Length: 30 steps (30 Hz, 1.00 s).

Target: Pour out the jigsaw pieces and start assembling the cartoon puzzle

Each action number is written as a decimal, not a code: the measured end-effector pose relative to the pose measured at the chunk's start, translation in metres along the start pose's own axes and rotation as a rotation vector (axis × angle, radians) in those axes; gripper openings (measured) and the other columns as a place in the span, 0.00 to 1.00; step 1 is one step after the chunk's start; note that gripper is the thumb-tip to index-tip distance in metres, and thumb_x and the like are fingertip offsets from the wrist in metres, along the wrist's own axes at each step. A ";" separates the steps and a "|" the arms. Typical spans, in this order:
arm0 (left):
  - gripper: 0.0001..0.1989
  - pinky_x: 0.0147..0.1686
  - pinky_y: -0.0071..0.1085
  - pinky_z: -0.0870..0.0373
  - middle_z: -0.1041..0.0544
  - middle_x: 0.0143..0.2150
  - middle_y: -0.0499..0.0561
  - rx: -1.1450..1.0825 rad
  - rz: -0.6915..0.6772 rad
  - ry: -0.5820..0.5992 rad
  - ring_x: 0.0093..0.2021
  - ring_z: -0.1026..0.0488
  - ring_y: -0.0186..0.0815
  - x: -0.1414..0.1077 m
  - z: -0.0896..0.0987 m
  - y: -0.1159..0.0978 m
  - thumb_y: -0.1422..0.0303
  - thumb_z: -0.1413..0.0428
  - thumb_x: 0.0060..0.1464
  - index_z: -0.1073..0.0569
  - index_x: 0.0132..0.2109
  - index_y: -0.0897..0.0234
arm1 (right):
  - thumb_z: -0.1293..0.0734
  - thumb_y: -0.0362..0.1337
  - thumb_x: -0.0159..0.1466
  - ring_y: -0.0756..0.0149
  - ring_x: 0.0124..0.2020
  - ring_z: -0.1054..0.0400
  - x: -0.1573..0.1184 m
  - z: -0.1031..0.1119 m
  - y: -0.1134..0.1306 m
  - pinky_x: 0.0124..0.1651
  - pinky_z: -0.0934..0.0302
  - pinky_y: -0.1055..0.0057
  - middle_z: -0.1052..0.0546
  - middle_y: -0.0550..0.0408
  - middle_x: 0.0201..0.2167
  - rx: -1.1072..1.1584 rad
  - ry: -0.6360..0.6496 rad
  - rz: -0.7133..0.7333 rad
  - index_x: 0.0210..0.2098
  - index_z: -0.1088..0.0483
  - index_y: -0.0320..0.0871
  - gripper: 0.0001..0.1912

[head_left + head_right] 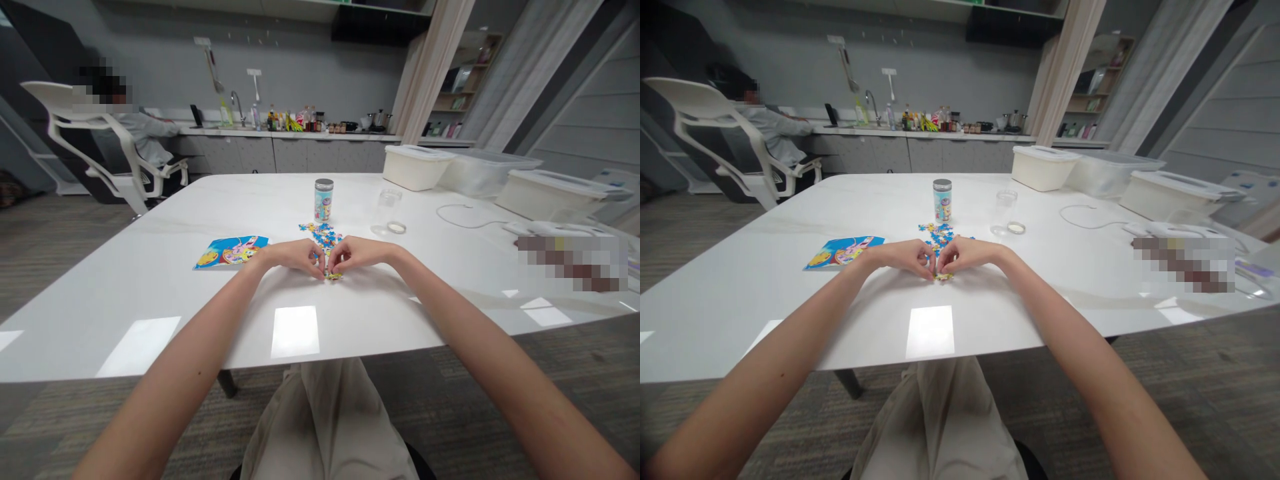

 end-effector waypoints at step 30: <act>0.14 0.26 0.28 0.52 0.36 0.21 0.41 0.048 -0.134 0.037 0.23 0.45 0.27 0.010 -0.007 -0.002 0.57 0.35 0.42 0.23 0.31 0.64 | 0.34 0.38 0.59 0.70 0.29 0.33 -0.002 0.001 -0.003 0.31 0.43 0.74 0.22 0.54 0.29 -0.056 0.015 -0.020 0.36 0.24 0.38 0.10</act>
Point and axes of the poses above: each hand's wrist, its own x-axis towards the middle knuckle, its own z-axis out of the back of the hand, y = z × x, the point moved 9 cm from there along x, towards the middle knuckle
